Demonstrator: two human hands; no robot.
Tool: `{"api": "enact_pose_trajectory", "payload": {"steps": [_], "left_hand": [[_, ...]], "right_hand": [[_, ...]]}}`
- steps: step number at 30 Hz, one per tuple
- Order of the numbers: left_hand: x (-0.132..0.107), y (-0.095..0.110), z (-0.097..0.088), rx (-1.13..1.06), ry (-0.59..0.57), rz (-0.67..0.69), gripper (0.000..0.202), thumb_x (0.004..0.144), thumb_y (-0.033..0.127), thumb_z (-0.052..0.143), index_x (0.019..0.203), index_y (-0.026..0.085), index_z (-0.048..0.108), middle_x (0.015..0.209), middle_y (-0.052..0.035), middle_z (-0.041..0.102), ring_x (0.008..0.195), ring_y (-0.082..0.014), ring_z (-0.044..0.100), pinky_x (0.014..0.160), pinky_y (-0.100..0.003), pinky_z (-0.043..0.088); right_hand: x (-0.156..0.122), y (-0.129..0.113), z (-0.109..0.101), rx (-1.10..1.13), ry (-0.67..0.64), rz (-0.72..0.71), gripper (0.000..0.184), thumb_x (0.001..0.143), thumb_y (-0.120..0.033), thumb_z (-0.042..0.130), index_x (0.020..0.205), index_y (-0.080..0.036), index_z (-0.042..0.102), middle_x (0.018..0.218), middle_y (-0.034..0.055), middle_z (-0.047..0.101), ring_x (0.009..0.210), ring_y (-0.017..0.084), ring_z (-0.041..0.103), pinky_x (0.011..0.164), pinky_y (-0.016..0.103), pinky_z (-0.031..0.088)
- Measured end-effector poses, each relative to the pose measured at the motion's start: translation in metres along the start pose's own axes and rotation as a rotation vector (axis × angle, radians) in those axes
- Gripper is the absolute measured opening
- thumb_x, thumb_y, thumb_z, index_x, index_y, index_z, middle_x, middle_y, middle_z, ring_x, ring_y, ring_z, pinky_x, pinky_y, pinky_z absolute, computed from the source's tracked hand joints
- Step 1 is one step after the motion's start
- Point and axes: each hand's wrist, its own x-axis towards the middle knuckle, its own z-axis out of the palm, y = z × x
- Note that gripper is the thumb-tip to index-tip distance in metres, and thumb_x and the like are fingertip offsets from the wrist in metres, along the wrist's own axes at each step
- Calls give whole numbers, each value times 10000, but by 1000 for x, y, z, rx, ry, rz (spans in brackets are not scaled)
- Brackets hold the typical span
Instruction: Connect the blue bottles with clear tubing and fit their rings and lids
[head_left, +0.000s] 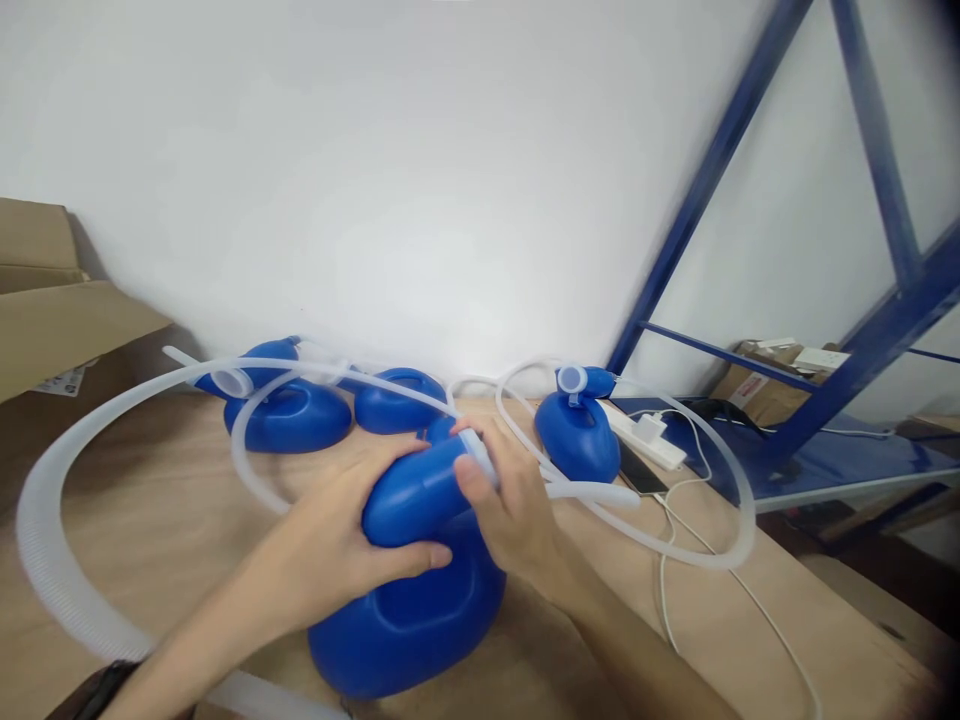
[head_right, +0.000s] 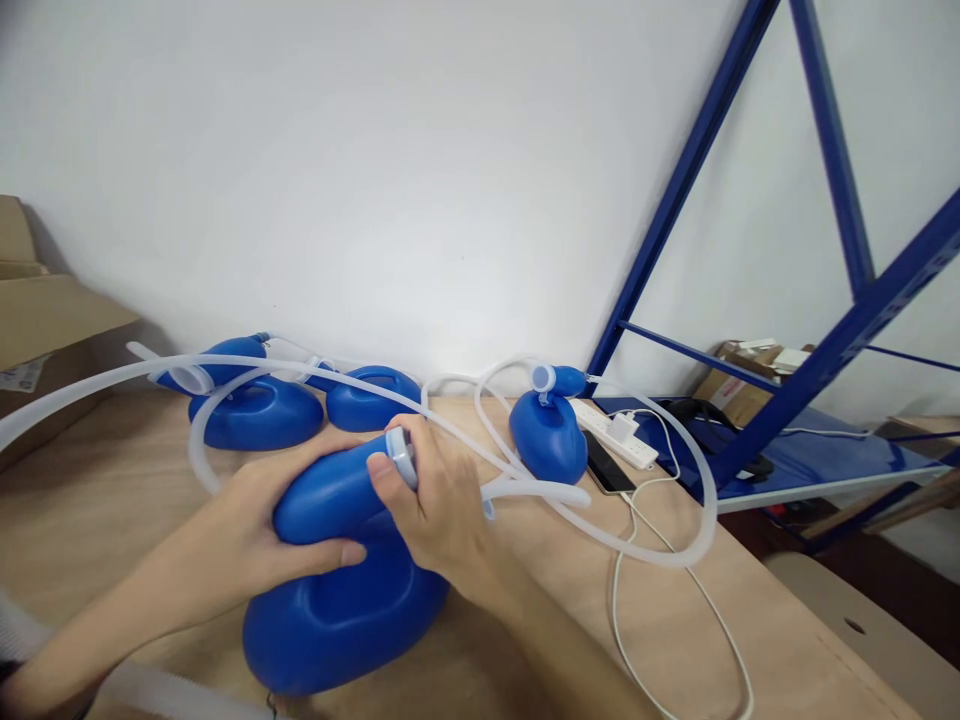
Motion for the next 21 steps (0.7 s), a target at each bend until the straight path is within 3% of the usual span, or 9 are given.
{"api": "enact_pose_trajectory", "payload": {"steps": [3,7,12,17,21], "left_hand": [[1,-2,12,-14,5,86,706,811,486,783,1445,300,536,1460,-84,649,1334,-360,613,1153,-542,484],[2,-8,15,-21,11,110,713,799,459,792,1446,294,542,1446,-72,663,1306,-345,636,1140,-515,501],[5,-11,7,-5,81,85,712,754,544,808,1379,285,587,1369,-66,706,1217,-347,687,1072,-486,554],[9,-10,-27,112,-27,19,732,727,643,806,1353,311,622,1255,-40,749,1055,-327,741,887,-400,633],[-3,-41,-75,253,-65,32,787,616,653,844,1335,395,656,1193,10,765,1004,-315,745,804,-333,644]], "right_hand": [[0,3,-1,44,15,-46,322,1055,-487,427,1127,-236,615,962,40,710,857,228,670,803,344,500],[2,10,-1,93,28,-59,336,1028,-508,461,1109,-229,631,907,38,698,838,229,667,781,341,505],[11,15,-5,431,147,149,501,1018,-636,311,993,-226,599,690,4,614,488,164,501,492,305,425],[19,11,-14,586,-35,176,417,999,-621,456,1037,-232,600,715,-25,591,522,138,528,537,279,437],[26,11,-32,623,86,169,475,980,-666,379,944,-234,572,638,-36,533,471,129,418,478,270,369]]}}
